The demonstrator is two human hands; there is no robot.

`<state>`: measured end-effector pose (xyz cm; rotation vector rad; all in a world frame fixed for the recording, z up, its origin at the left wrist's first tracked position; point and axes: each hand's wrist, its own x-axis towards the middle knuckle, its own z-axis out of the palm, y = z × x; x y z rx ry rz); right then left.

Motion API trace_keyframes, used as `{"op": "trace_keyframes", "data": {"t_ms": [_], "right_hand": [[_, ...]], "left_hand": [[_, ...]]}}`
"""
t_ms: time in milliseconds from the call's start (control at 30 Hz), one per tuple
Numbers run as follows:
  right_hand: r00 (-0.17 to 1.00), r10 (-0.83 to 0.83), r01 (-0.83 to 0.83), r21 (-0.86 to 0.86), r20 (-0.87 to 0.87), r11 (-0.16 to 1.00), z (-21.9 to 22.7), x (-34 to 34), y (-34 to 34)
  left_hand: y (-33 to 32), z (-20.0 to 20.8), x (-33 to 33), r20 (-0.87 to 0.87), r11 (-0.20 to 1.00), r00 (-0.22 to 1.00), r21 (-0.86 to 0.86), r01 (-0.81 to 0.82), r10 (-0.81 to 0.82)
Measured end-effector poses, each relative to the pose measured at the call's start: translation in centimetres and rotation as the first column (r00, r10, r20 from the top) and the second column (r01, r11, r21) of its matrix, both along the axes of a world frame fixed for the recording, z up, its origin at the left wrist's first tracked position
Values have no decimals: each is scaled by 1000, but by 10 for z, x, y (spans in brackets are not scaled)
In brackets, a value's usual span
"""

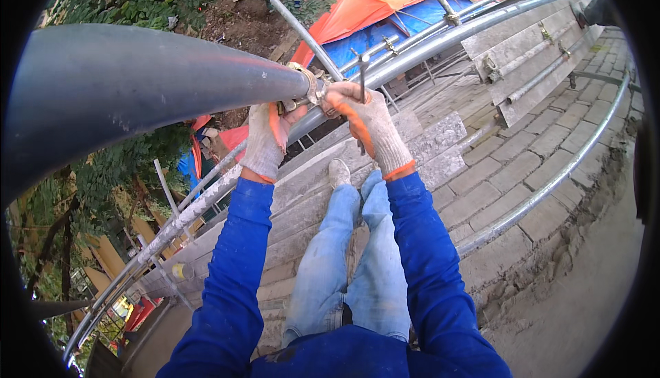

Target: The person assembles a metal scaffolding structure on a construction site. They use a wrench to tighten couplers on metal poles, secure the joints, and adjust the position of the scaffolding components.

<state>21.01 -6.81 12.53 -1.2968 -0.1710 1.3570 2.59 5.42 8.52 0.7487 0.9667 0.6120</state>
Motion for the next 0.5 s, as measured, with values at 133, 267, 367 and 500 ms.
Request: {"op": "trace_keyframes", "data": {"t_ms": [133, 267, 367, 500], "right_hand": [[997, 63, -60, -51, 51, 997, -9, 0, 13], [999, -4, 13, 227, -38, 974, -16, 11, 10], [999, 52, -52, -14, 4, 999, 2, 19, 13], [899, 295, -314, 7, 322, 949, -9, 12, 20]], "left_hand": [[0, -6, -1, 35, 1000, 999, 23, 20, -21], [-3, -4, 2, 43, 1000, 999, 5, -25, 25], [-2, 2, -1, 11, 998, 998, 13, -62, 62], [-1, 4, 9, -52, 998, 998, 61, -20, 23]]}}
